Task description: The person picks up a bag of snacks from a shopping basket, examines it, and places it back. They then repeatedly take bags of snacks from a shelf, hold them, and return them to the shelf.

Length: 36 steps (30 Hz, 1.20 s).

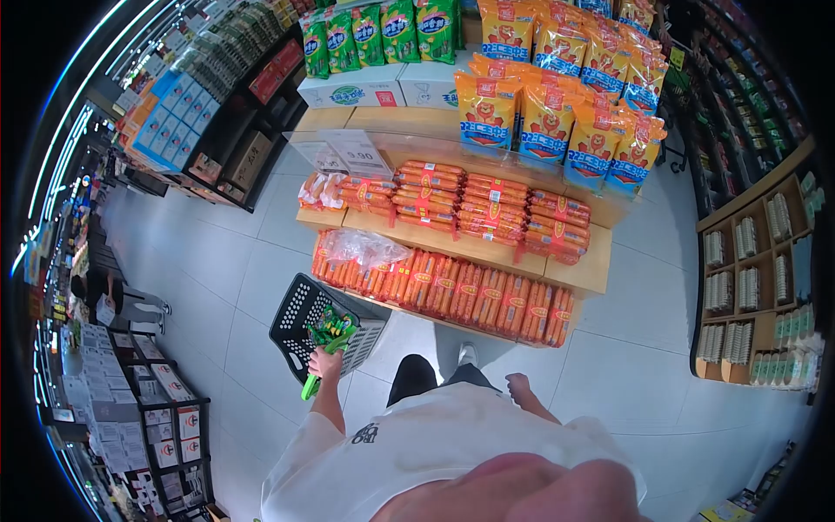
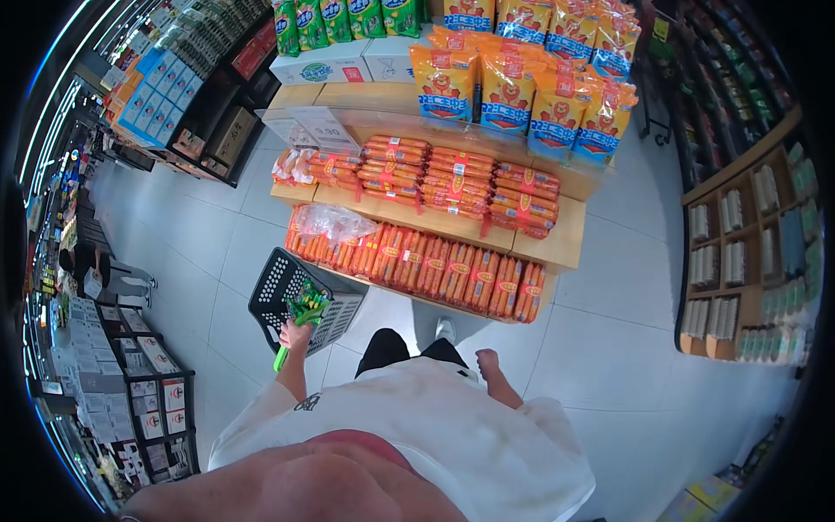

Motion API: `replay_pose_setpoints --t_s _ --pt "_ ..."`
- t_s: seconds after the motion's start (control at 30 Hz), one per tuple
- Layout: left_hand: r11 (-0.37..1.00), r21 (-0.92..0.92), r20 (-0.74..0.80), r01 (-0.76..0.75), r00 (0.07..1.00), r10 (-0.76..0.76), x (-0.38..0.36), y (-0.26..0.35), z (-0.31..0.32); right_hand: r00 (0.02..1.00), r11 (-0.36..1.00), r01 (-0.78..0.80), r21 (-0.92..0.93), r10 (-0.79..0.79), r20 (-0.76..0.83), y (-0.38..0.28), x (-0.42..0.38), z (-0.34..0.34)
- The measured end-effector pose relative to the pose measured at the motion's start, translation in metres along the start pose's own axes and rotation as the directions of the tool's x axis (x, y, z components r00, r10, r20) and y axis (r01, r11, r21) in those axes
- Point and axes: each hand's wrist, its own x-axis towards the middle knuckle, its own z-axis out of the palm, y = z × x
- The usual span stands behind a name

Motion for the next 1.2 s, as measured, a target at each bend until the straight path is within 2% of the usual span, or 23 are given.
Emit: replay_pose_setpoints --t_s 0.07,0.13,0.27,0.37,0.47,0.57,0.67,0.73,0.8,0.87,1.03,1.2 --pt "1.0 0.03 0.01 0.009 1.0 -0.01 -0.009 -0.012 0.0 0.998 0.997 0.06 0.04 -0.06 0.007 0.01 -0.008 -0.001" --pt "1.0 0.015 0.011 0.019 1.0 -0.019 -0.008 -0.011 0.002 0.991 0.984 0.136 0.117 -0.133 -0.029 -0.009 -0.003 0.002" --pt "0.999 -0.016 0.015 0.042 0.999 -0.042 -0.003 -0.011 0.003 0.999 0.995 0.031 0.095 -0.034 0.031 -0.026 -0.007 0.007" --pt "1.0 -0.011 -0.004 0.016 1.0 -0.017 -0.003 -0.015 0.006 0.994 0.993 0.103 0.063 -0.105 0.031 -0.014 0.006 0.011" --pt "0.999 -0.016 0.019 0.04 0.999 -0.039 -0.007 -0.009 0.0 0.996 0.993 0.09 0.08 -0.09 -0.001 -0.011 0.013 0.013" --pt "0.998 -0.039 -0.001 0.043 0.999 -0.043 -0.008 -0.007 -0.004 0.999 0.999 0.022 0.028 -0.023 0.032 -0.018 0.008 0.009" --pt "1.0 -0.023 -0.064 0.002 0.998 -0.003 -0.01 -0.009 0.002 0.998 0.997 0.053 0.048 -0.055 0.042 -0.023 0.024 0.01" --pt "1.0 -0.018 -0.025 0.004 1.0 -0.004 -0.01 -0.018 0.006 0.998 0.996 0.057 0.073 -0.06 0.034 -0.008 0.009 0.002" --pt "1.0 -0.017 -0.027 0.021 0.999 -0.021 -0.004 -0.015 0.007 0.995 0.987 0.098 0.128 -0.101 0.012 -0.024 0.007 0.006" --pt "0.999 -0.028 0.003 0.042 0.999 -0.042 -0.006 -0.008 0.0 0.997 0.988 0.071 0.138 -0.072 0.008 -0.029 0.008 0.008" --pt "0.999 -0.03 -0.039 0.029 0.999 -0.03 -0.004 -0.011 0.007 0.998 0.991 0.043 0.13 -0.048 0.039 -0.012 0.017 0.007" --pt "0.999 -0.026 -0.059 0.024 0.998 -0.025 -0.005 -0.008 0.003 1.0 1.0 -0.017 0.024 0.016 0.015 -0.01 0.017 0.009"
